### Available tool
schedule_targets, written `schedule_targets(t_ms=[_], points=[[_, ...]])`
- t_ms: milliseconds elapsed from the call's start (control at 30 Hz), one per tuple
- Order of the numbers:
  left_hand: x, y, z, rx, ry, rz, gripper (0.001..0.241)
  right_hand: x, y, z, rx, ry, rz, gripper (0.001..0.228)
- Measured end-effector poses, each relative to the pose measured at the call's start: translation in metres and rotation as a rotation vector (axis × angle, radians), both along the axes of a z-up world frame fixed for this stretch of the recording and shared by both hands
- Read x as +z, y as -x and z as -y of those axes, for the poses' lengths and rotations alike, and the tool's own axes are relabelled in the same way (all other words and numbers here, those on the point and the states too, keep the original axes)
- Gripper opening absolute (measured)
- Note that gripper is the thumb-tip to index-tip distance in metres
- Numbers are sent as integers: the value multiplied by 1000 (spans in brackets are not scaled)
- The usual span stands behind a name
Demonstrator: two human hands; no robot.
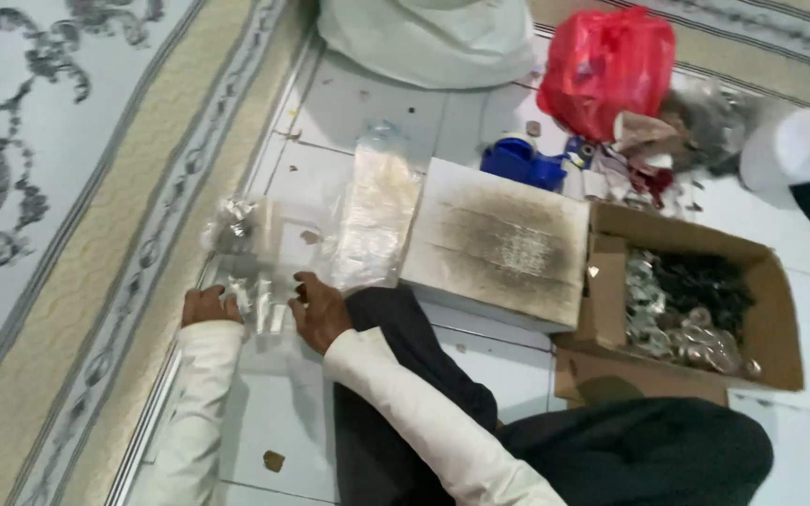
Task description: Manually packing small metal hardware components into plastic bags and sealing them using a heat sealer.
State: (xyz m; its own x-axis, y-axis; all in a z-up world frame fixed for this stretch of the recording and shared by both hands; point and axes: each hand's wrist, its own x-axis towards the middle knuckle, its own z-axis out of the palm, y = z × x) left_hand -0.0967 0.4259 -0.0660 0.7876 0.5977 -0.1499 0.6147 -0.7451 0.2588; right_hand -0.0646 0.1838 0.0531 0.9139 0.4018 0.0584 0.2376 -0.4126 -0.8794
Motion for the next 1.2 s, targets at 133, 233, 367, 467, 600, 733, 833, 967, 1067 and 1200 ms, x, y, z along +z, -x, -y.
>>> schedule_targets(t_ms=[133, 233, 367, 467, 600, 733, 833, 967, 1067, 1200], points=[[27, -13, 97, -311, -78, 548, 13, 1, 7, 64, -36, -89, 38, 24], [66, -34, 179, -524, 24, 790, 8, 57, 14, 138, -60, -164, 40, 20], [50, -56, 283, -797, -1, 861, 11, 54, 16, 263, -204, -190, 30, 23], [62, -67, 362, -1011, -12, 905, 14, 66, 11, 372, -323, -88, 58, 25], [111, -57, 464, -1164, 200, 801, 11, 79, 7, 527, -486, 280, 64, 23], [79, -84, 571, -1245, 223, 769, 15, 62, -5, 641, -652, 363, -45, 25], [59, -96, 648, -1361, 264, 786, 10, 66, -8, 664, -743, 496, -185, 26], [-49, -123, 750, -1361, 244, 440, 11, 63, -27, 656, -626, 564, -291, 30], [-126, -140, 795, -1339, 250, 129, 14, 48, -34, 659, -472, 723, -274, 26], [1, -122, 776, -1210, 414, -101, 21, 30, -48, 663, -296, 829, -188, 25]])
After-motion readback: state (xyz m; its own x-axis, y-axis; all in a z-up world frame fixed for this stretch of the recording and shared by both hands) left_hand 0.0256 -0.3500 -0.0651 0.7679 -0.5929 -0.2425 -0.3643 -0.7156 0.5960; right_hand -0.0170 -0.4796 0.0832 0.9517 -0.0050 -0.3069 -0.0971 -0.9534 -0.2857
